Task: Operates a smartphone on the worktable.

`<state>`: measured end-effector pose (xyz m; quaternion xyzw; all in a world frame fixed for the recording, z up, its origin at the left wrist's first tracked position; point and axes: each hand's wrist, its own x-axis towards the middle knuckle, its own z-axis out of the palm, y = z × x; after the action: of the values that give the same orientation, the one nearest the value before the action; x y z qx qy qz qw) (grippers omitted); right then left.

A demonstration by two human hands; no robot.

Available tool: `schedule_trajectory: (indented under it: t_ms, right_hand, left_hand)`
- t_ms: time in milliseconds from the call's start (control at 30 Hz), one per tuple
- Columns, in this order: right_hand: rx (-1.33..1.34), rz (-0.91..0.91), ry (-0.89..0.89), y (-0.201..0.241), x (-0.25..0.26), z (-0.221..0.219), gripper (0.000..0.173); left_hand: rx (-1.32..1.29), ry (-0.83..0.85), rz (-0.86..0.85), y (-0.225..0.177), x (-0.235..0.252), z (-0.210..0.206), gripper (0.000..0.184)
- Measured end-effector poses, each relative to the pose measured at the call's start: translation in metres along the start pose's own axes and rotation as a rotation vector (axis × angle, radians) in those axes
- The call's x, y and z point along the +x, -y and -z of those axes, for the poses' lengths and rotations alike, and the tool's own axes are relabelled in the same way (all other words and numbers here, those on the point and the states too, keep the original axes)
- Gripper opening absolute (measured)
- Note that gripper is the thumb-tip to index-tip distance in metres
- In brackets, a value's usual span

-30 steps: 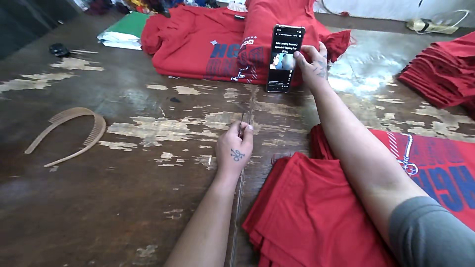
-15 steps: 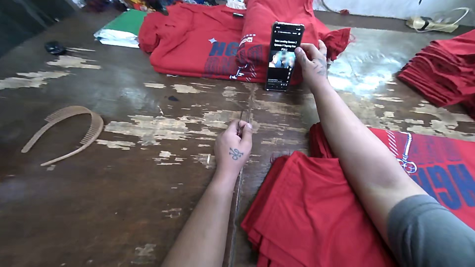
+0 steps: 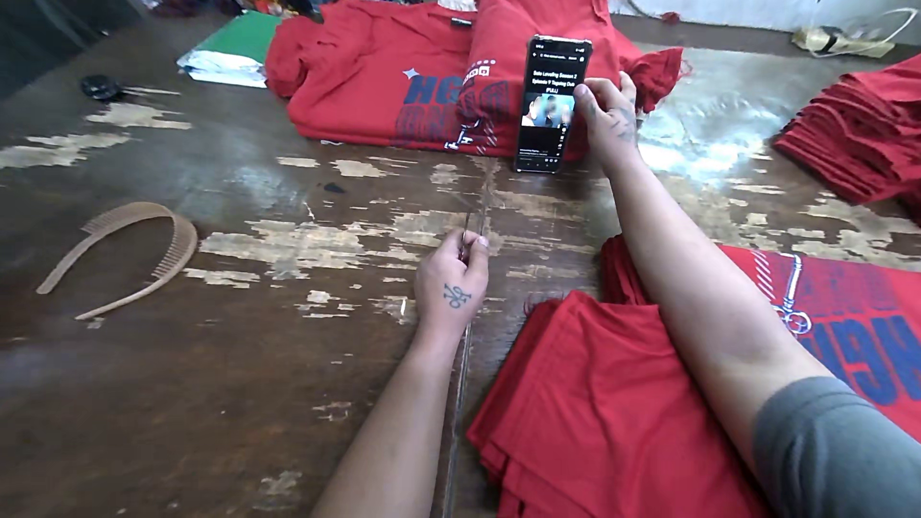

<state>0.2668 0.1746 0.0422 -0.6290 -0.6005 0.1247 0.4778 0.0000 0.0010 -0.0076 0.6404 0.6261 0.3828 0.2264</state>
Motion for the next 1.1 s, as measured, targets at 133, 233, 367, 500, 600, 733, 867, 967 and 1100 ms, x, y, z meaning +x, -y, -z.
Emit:
schedule_trajectory:
  t_ms: [133, 233, 367, 500, 600, 733, 867, 967, 1100]
  right_hand:
    - [-0.003, 0.004, 0.0, -0.0004, 0.0, 0.0, 0.043]
    - [0.0, 0.012, -0.009, -0.0001, 0.0005, -0.0011, 0.042]
    - [-0.001, 0.007, -0.008, 0.0006, 0.0007, -0.0003, 0.043]
    - [-0.003, 0.008, 0.003, 0.0005, 0.0003, -0.0001, 0.043]
    - [-0.007, 0.006, 0.0, 0.0011, 0.0007, 0.0, 0.043]
    - [-0.011, 0.003, 0.001, 0.0005, 0.0007, -0.0004, 0.044]
    - [-0.005, -0.003, 0.001, 0.0013, 0.0008, 0.0002, 0.043]
    - [-0.006, -0.001, 0.005, 0.0008, 0.0004, -0.0001, 0.044]
    - [-0.005, 0.002, 0.006, 0.0005, 0.0009, 0.0001, 0.043]
  left_hand:
    - [0.002, 0.0, -0.005, 0.0003, 0.0001, -0.0001, 0.019]
    - [-0.001, 0.007, -0.007, 0.0012, 0.0003, 0.0, 0.02]
    - [-0.008, 0.011, -0.01, 0.0016, 0.0007, -0.0004, 0.02]
    - [-0.012, 0.003, -0.018, 0.0034, 0.0008, -0.0012, 0.021]
    - [-0.01, 0.004, -0.02, 0.0029, 0.0013, -0.0012, 0.021]
    - [-0.016, 0.011, -0.007, 0.0036, 0.0008, -0.0013, 0.021]
    - [-0.015, 0.01, -0.008, 0.0032, 0.0014, -0.0014, 0.021]
    - [-0.01, 0.012, -0.002, 0.0031, 0.0009, -0.0013, 0.021]
    - [-0.007, 0.012, -0.005, 0.003, 0.0013, -0.0013, 0.021]
